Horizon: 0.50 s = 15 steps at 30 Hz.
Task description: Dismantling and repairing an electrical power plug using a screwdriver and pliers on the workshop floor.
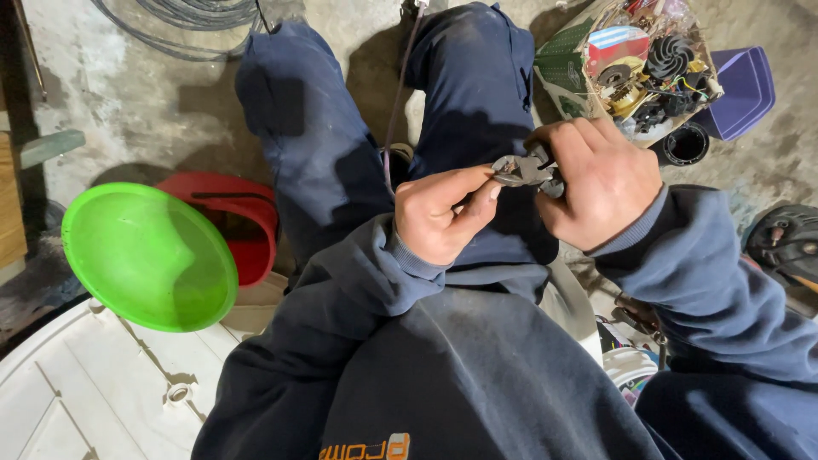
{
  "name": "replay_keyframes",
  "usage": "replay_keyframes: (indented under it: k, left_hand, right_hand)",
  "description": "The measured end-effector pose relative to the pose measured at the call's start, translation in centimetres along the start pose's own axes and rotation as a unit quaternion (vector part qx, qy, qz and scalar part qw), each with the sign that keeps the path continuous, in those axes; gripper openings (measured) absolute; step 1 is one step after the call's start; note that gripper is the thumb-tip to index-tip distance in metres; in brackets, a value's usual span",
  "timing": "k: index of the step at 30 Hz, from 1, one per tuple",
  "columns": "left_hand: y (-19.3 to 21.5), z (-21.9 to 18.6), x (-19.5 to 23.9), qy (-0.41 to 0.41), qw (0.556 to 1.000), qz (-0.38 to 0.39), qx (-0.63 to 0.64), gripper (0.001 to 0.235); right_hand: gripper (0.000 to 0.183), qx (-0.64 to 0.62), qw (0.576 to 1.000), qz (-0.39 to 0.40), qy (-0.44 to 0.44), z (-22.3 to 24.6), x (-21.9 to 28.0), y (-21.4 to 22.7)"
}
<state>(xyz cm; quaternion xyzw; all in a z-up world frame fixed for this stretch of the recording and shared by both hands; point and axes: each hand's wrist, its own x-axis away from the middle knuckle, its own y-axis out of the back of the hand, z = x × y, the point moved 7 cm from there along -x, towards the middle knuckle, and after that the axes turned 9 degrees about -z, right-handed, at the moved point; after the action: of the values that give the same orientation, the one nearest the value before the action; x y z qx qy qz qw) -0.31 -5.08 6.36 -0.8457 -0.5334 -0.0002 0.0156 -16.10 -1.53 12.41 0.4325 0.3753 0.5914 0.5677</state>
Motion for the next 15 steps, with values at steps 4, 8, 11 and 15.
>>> replay_keyframes:
  k: [4, 8, 11, 15]
  left_hand:
    - [0.2, -0.2, 0.1, -0.009, 1.0, 0.0, -0.005, 0.018]
    - [0.4, -0.3, 0.1, -0.027, 0.999, 0.01, -0.023, 0.017]
    - [0.6, -0.3, 0.3, -0.052, 0.998, 0.02, -0.037, 0.016]
    - [0.8, -0.6, 0.5, -0.098, 0.991, 0.048, -0.076, 0.018]
  right_hand:
    - [0.048, 0.007, 1.0, -0.005, -0.003, 0.4, -0.2, 0.2]
    - [0.043, 0.004, 0.999, -0.032, 0.014, 0.2, -0.1, 0.0]
    - [0.04, 0.008, 0.996, -0.065, 0.056, 0.4, -0.5, 0.3]
    - [0.042, 0.017, 0.984, -0.121, 0.129, 1.5, -0.9, 1.2]
